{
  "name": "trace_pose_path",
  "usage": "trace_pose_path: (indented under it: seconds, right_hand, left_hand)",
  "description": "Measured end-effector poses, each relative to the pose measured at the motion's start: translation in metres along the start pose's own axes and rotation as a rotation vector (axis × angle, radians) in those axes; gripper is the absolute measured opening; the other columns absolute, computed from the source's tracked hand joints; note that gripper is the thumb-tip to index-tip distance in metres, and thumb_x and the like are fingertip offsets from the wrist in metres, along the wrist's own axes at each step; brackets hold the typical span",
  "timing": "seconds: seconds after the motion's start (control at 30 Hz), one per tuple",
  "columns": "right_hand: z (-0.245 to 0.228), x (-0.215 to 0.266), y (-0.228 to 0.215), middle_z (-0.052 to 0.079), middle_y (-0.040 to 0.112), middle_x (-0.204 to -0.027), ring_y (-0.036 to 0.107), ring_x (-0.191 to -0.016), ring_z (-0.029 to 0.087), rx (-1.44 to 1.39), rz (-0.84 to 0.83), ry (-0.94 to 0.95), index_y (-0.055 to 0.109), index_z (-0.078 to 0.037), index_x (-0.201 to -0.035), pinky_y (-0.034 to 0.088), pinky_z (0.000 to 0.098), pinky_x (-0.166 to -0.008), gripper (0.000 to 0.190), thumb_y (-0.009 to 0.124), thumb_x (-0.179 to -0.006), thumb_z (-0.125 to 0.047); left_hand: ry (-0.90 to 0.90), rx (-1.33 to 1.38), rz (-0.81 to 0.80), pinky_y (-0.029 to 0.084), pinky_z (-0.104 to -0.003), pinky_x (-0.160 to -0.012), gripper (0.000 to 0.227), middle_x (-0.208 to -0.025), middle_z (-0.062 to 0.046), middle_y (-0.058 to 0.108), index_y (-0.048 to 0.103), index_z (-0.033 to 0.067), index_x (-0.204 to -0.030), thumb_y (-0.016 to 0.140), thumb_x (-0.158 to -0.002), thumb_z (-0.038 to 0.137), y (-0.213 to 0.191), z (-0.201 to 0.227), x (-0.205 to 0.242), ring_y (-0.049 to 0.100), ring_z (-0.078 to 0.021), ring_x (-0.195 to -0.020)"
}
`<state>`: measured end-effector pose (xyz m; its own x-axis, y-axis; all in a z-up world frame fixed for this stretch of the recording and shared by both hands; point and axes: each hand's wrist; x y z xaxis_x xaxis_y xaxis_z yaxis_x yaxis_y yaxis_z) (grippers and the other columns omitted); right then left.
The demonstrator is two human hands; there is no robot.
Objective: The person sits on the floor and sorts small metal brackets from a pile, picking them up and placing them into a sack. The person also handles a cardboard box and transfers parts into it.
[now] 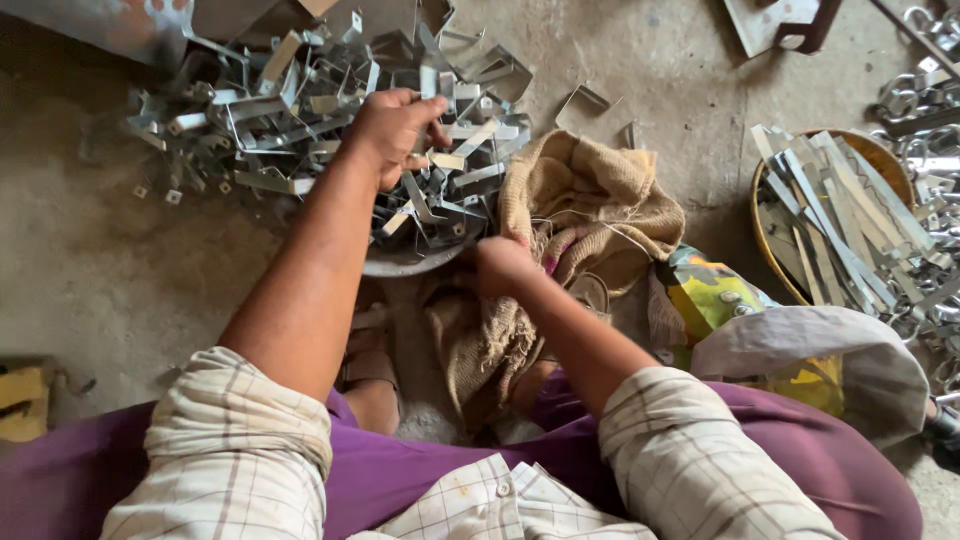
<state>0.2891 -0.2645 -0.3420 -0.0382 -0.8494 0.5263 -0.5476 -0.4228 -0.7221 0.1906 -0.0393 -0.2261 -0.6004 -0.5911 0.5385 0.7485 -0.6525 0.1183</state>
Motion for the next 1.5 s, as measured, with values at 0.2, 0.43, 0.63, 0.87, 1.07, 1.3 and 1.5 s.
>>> trace_pose_path:
  seconds: [0.2, 0.43, 0.63, 0.87, 1.07, 1.3, 1.5]
  right_hand:
    - [0.094, -0.043, 0.089, 0.008, 0.076, -0.093, 0.072, -0.087, 0.030, 0.566, -0.239, -0.303, 0.079, -0.018, -0.091, 0.057, 0.0417, -0.082, 0.016, 0.069, -0.088, -0.030]
    - [0.214, -0.021, 0.042, 0.008, 0.075, -0.094, 0.069, -0.080, 0.030, 0.619, -0.354, -0.656, 0.078, -0.014, -0.093, 0.057, 0.0395, -0.075, 0.011, 0.070, -0.089, -0.021]
    - [0.203, 0.018, 0.025, 0.012, 0.077, -0.091, 0.071, -0.079, 0.024, 0.081, -0.235, -0.165, 0.079, -0.008, -0.096, 0.057, 0.0371, -0.074, 0.026, 0.088, -0.075, -0.019]
    - [0.110, 0.061, -0.035, 0.006, 0.081, -0.085, 0.075, -0.078, 0.017, -0.587, -0.148, 0.040, 0.082, -0.005, -0.096, 0.062, 0.0342, -0.072, 0.025, 0.084, -0.072, -0.009]
    - [-0.013, 0.059, -0.079, 0.010, 0.078, -0.089, 0.072, -0.077, 0.022, 0.067, 0.157, -0.100, 0.080, -0.008, -0.101, 0.058, 0.0381, -0.076, 0.017, 0.080, -0.091, -0.022]
    - [-0.031, 0.068, -0.081, 0.003, 0.077, -0.097, 0.074, -0.086, 0.019, -0.359, 0.240, -0.056, 0.073, -0.020, -0.112, 0.059, 0.0353, -0.079, 0.032, 0.079, -0.081, -0.025]
    - [-0.001, 0.059, -0.034, 0.008, 0.076, -0.099, 0.072, -0.090, 0.026, 0.475, 0.118, -0.007, 0.079, -0.015, -0.104, 0.058, 0.0387, -0.079, 0.030, 0.073, -0.090, -0.040]
  left_hand:
    - [-0.031, 0.131, 0.095, 0.059, -0.023, -0.057, 0.017, -0.078, -0.003, 0.070, 0.066, 0.0081, -0.098, 0.067, -0.100, 0.025, -0.026, -0.041, 0.013, 0.072, -0.0095, -0.067]
    - [0.041, 0.158, 0.061, 0.055, -0.023, -0.054, 0.019, -0.076, -0.002, 0.069, 0.066, 0.0061, -0.092, 0.070, -0.098, 0.024, -0.035, -0.122, 0.028, 0.067, -0.0098, -0.064]
    - [0.026, 0.002, 0.025, 0.054, -0.026, -0.054, 0.021, -0.078, -0.004, 0.071, 0.067, 0.0050, -0.093, 0.073, -0.095, 0.025, -0.024, -0.157, 0.038, 0.065, -0.0110, -0.062]
    - [-0.148, 0.039, -0.118, 0.058, -0.026, -0.060, 0.038, -0.086, -0.003, 0.075, 0.065, 0.0081, -0.100, 0.067, -0.097, 0.046, 0.024, -0.133, 0.080, 0.070, -0.0087, -0.069]
    - [0.016, 0.057, 0.126, 0.045, -0.030, -0.053, 0.029, -0.086, -0.008, 0.073, 0.066, 0.0068, -0.100, 0.077, -0.093, 0.032, 0.066, -0.121, 0.089, 0.058, -0.0167, -0.065]
    - [0.044, 0.347, 0.272, 0.059, -0.030, -0.056, 0.009, -0.085, -0.007, 0.077, 0.072, 0.0086, -0.092, 0.073, -0.090, 0.018, 0.027, -0.089, 0.088, 0.074, -0.0141, -0.073]
    - [0.160, 0.511, 0.406, 0.052, -0.030, -0.063, 0.009, -0.084, -0.004, 0.075, 0.073, 0.0102, -0.095, 0.077, -0.092, 0.018, -0.029, -0.091, 0.067, 0.069, -0.0148, -0.074]
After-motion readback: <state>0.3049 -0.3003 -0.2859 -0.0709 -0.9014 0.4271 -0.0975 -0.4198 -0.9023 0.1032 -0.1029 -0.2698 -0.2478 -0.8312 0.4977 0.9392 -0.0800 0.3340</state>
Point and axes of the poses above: each hand's wrist, its own x-axis away from the middle knuckle, its own y-axis out of the palm, z = x × y
